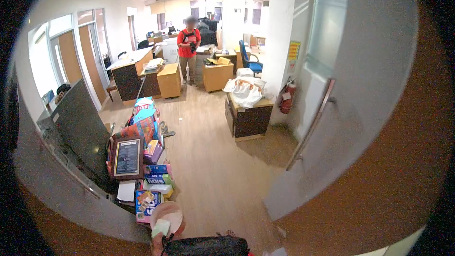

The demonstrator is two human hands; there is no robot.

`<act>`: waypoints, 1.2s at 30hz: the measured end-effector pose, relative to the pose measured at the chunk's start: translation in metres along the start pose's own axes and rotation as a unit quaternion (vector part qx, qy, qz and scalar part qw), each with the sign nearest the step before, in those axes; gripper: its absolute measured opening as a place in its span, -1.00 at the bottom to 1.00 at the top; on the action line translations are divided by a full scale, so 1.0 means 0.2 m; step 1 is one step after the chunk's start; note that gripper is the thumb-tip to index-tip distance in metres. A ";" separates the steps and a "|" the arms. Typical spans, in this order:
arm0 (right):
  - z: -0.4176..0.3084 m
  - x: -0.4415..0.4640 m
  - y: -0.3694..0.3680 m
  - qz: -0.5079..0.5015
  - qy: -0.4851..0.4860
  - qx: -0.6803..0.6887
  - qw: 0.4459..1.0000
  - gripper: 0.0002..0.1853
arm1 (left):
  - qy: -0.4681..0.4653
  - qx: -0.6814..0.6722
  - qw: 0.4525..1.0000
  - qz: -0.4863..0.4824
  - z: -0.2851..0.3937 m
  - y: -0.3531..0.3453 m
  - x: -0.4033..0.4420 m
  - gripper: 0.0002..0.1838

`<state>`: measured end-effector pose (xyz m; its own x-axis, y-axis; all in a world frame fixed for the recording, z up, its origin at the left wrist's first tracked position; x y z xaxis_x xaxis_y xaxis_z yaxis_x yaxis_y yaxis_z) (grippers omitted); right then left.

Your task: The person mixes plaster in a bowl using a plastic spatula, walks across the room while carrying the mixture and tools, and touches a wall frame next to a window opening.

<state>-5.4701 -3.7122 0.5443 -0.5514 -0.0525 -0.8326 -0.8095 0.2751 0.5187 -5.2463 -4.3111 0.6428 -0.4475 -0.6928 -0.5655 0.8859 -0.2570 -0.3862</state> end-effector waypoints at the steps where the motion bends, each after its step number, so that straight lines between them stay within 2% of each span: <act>1: -0.19 0.23 0.16 0.017 0.035 -0.020 0.999 -0.33 | 0.007 0.013 1.000 -0.001 0.04 -0.17 0.04 -0.38; 3: -0.66 0.64 0.52 0.053 0.141 -0.058 0.987 -0.33 | 0.014 0.030 0.999 0.003 0.13 -0.43 0.13 -0.39; 4: -0.93 0.84 0.67 0.074 0.217 -0.031 0.973 -0.32 | 0.014 0.036 0.999 0.006 0.17 -0.55 0.20 -0.40; 5: -1.47 0.55 1.06 0.077 0.189 -0.053 0.977 -0.33 | 0.015 0.043 0.999 0.007 0.22 -0.67 0.27 -0.40; 6: -1.71 0.65 1.23 0.069 0.209 0.056 0.974 -0.41 | 0.017 0.048 0.999 0.007 0.26 -0.78 0.36 -0.41; 7: -2.17 1.07 1.36 0.155 0.237 -0.071 0.956 -0.47 | 0.018 0.049 0.999 0.004 0.31 -0.87 0.56 -0.41; 8: -2.43 1.13 1.49 0.158 0.242 -0.071 0.955 -0.47 | 0.013 0.056 0.998 0.003 0.41 -0.99 0.70 -0.42; 10: -2.85 1.19 1.71 0.147 0.258 0.053 0.954 -0.49 | 0.008 0.061 0.998 0.004 0.54 -1.15 0.97 -0.43; 11: -2.99 1.24 1.72 0.144 0.259 0.064 0.953 -0.49 | 0.002 0.069 0.998 0.002 0.63 -1.22 1.13 -0.44; 13: -3.14 1.32 1.76 0.120 0.301 0.231 0.917 -0.49 | -0.007 0.080 0.997 -0.002 0.82 -1.38 1.43 -0.45; 15: -3.10 1.27 1.77 0.108 0.101 0.154 0.977 -0.50 | -0.020 0.096 0.995 -0.004 1.02 -1.54 1.75 -0.46; 17: -2.88 1.66 1.57 0.114 0.104 0.077 0.985 -0.49 | -0.033 0.112 0.993 -0.013 1.24 -1.76 2.07 -0.47; 19: -2.66 1.84 1.34 0.109 0.014 0.086 0.990 -0.53 | -0.043 0.138 0.989 -0.021 1.47 -1.99 2.36 -0.48; 20: -2.63 1.67 1.31 0.067 -0.027 0.085 0.994 -0.54 | -0.047 0.151 0.987 -0.026 1.57 -2.09 2.50 -0.48; 23: -2.76 1.50 1.35 0.012 -0.095 0.115 0.989 -0.54 | -0.047 0.176 0.982 -0.040 1.74 -2.39 2.93 -0.49; 26: -3.02 1.66 1.49 -0.007 -0.118 0.121 0.986 -0.55 | -0.042 0.138 0.989 -0.044 1.86 -2.75 3.31 -0.51; 29: -3.40 2.01 1.78 0.001 -0.103 0.115 0.988 -0.55 | -0.025 0.133 0.990 -0.044 1.89 -2.98 3.71 -0.51; 31: -3.73 2.37 2.03 0.018 -0.052 0.088 0.995 -0.55 | -0.013 0.134 0.990 -0.040 1.97 -3.13 3.88 -0.52; 33: -4.25 2.82 2.39 0.067 0.052 0.060 0.995 -0.55 | -0.009 0.129 0.991 -0.041 2.07 -3.31 4.08 -0.52; 34: -4.58 2.98 2.63 0.047 0.083 0.004 0.995 -0.53 | -0.008 0.127 0.991 -0.039 2.12 -3.37 4.17 -0.52; 35: -5.00 2.84 2.97 0.187 0.189 0.087 0.960 -0.52 | -0.007 0.126 0.991 -0.035 2.16 -3.43 4.25 -0.52; 36: -5.28 3.02 3.16 0.155 0.171 0.065 0.971 -0.53 | -0.008 0.123 0.992 -0.031 2.22 -3.50 4.34 -0.53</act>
<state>-6.5291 -4.5844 0.5739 -0.8172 -0.2583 -0.5152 -0.5739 0.4462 0.6867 -6.2007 -5.0317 0.7473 -0.5023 -0.6803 -0.5338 0.8603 -0.4555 -0.2290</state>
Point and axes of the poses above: each hand's wrist, its own x-axis towards the middle knuckle, its own y-axis out of the back of the hand, z = x × y, the point moved 6 cm from there along x, towards the middle knuckle, and after that the axes turned 5 degrees about -z, right-handed, at the moved point
